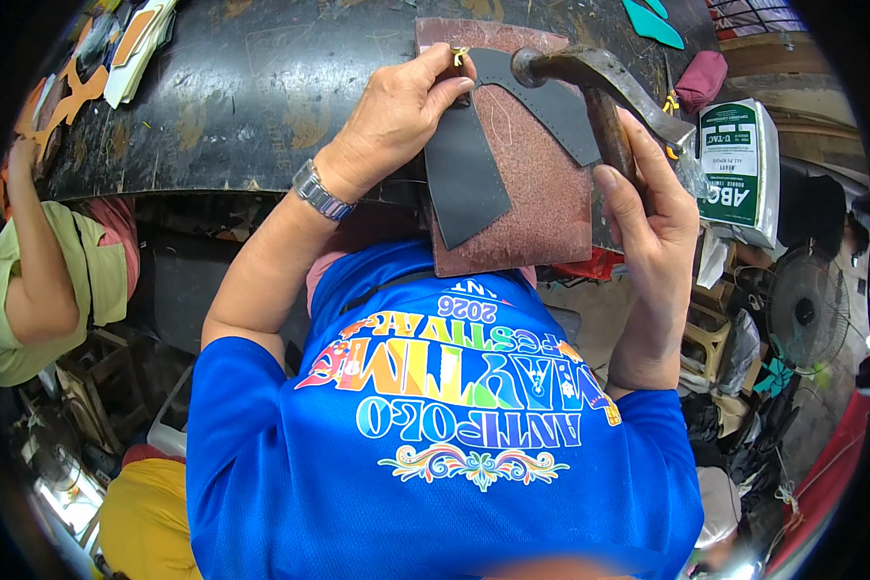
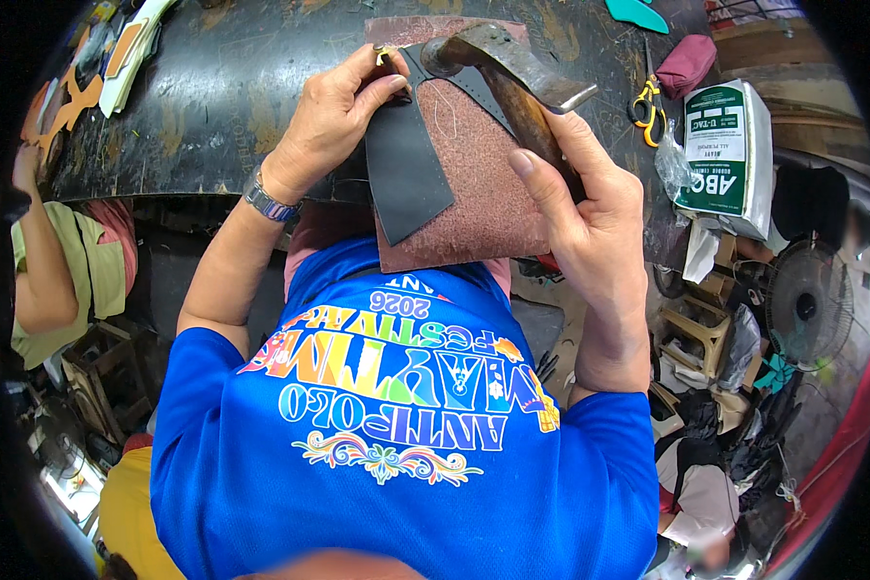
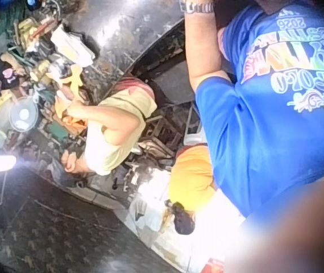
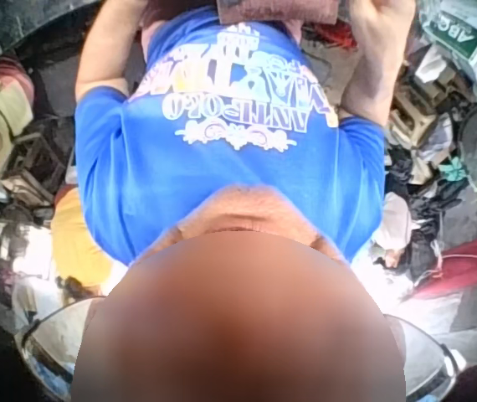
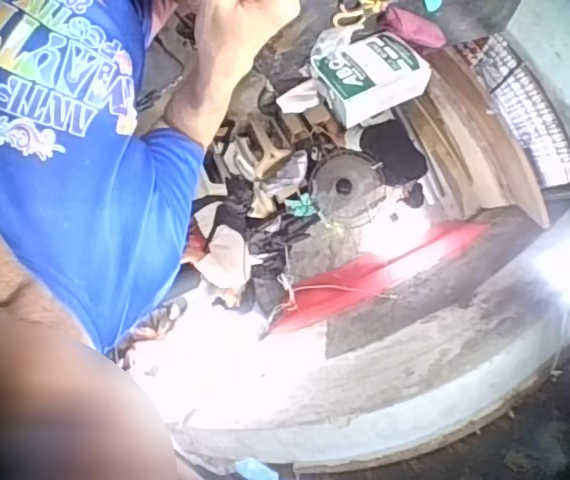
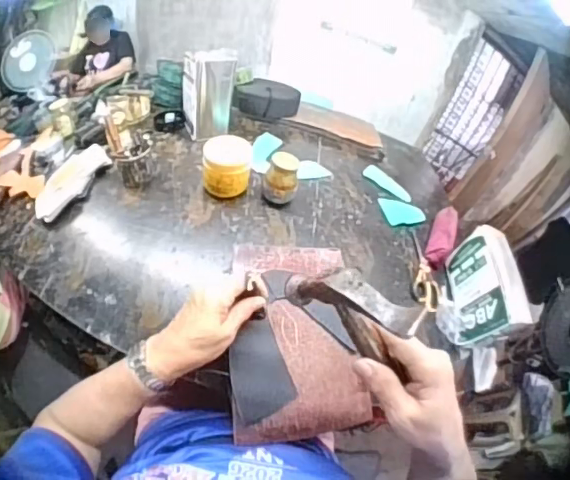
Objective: The person cuts a black leather piece with scissors, then uses a hammer and nail to attach it to a reddish-brown leather base on a workbench. The person also handles a small metal fastener and positions the pieces for assembly.
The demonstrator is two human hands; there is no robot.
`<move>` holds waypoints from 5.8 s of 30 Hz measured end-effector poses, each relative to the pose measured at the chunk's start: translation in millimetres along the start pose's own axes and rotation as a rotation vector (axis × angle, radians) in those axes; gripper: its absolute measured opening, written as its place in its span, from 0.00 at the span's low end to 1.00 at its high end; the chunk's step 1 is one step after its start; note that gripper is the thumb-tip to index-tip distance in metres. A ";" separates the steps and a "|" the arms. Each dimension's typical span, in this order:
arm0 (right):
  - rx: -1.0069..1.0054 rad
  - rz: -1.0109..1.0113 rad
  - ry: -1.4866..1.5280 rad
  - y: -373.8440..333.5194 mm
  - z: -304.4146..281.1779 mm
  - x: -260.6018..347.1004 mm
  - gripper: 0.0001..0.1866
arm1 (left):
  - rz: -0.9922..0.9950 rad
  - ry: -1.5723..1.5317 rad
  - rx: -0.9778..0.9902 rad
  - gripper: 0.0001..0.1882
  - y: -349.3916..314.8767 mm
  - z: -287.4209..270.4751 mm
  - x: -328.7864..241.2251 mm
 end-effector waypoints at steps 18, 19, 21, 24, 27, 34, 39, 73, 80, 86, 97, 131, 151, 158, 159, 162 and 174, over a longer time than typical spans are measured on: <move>-0.250 -0.353 0.343 6.2 -18.2 37.4 0.31 | 0.076 -0.045 0.047 0.06 5.3 -5.6 2.8; -0.265 -0.308 0.353 3.3 -13.7 34.0 0.28 | 0.078 -0.045 0.048 0.06 5.6 -5.6 2.9; -0.239 -0.269 0.340 2.5 -8.8 27.2 0.26 | 0.105 -0.002 0.057 0.07 6.0 -5.9 2.2; -0.198 -0.292 0.301 1.2 -14.0 25.1 0.31 | 0.184 0.119 0.065 0.07 5.5 -5.7 -2.4; -0.211 -0.453 0.534 -1.3 -18.5 23.0 0.32 | 0.241 0.199 0.033 0.08 2.6 -2.5 -9.7; 0.123 -0.027 -0.271 -3.7 -8.0 6.1 0.22 | 0.054 0.065 -0.007 0.07 4.0 -0.2 -5.2; 0.007 0.112 -0.039 -13.9 -12.6 -1.3 0.25 | 0.012 -0.068 -0.003 0.07 -1.6 -0.6 -0.1; -0.003 0.064 -0.002 -18.8 -4.0 6.4 0.25 | 0.012 -0.035 0.043 0.08 -8.3 -2.1 -8.0; -0.236 -0.256 0.354 -21.5 -14.2 33.7 0.27 | 0.202 0.101 0.112 0.08 -2.6 -7.1 -11.8; 0.189 -0.039 -0.278 -15.7 1.8 3.6 0.19 | 0.163 0.210 0.006 0.07 -10.9 5.6 -20.5; -0.029 0.192 -0.007 -31.1 -10.6 -4.9 0.20 | -0.014 -0.132 0.046 0.08 -14.5 -0.9 -7.0; 0.021 0.157 0.015 -27.7 -12.0 13.5 0.26 | 0.053 -0.118 0.014 0.09 -15.6 3.1 -11.1; 0.086 0.111 -0.151 -18.8 -6.5 5.2 0.23 | 0.173 0.133 -0.049 0.09 -23.7 10.7 -25.2; 0.097 0.217 -0.060 -30.9 -5.8 -20.5 0.25 | -0.086 -0.135 0.047 0.07 -19.5 7.6 -14.9; 0.079 0.241 -0.095 -33.6 -4.9 -25.6 0.23 | -0.073 -0.130 0.031 0.07 -19.6 8.2 -15.6; 0.076 0.199 -0.124 -42.1 -2.4 -34.8 0.23 | -0.033 -0.075 0.012 0.07 -19.2 8.1 -17.7; 0.200 0.222 -0.168 -55.1 9.1 -38.2 0.23 | -0.301 -0.561 0.095 0.07 -21.3 7.2 -10.0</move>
Point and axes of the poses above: each hand's wrist, its own y-axis towards the middle knuckle, its own z-axis out of the palm, x = y × z, the point moved 1 cm from there along y, towards the middle knuckle, and after that the axes turned 7 degrees about y, right-handed, at the moved point
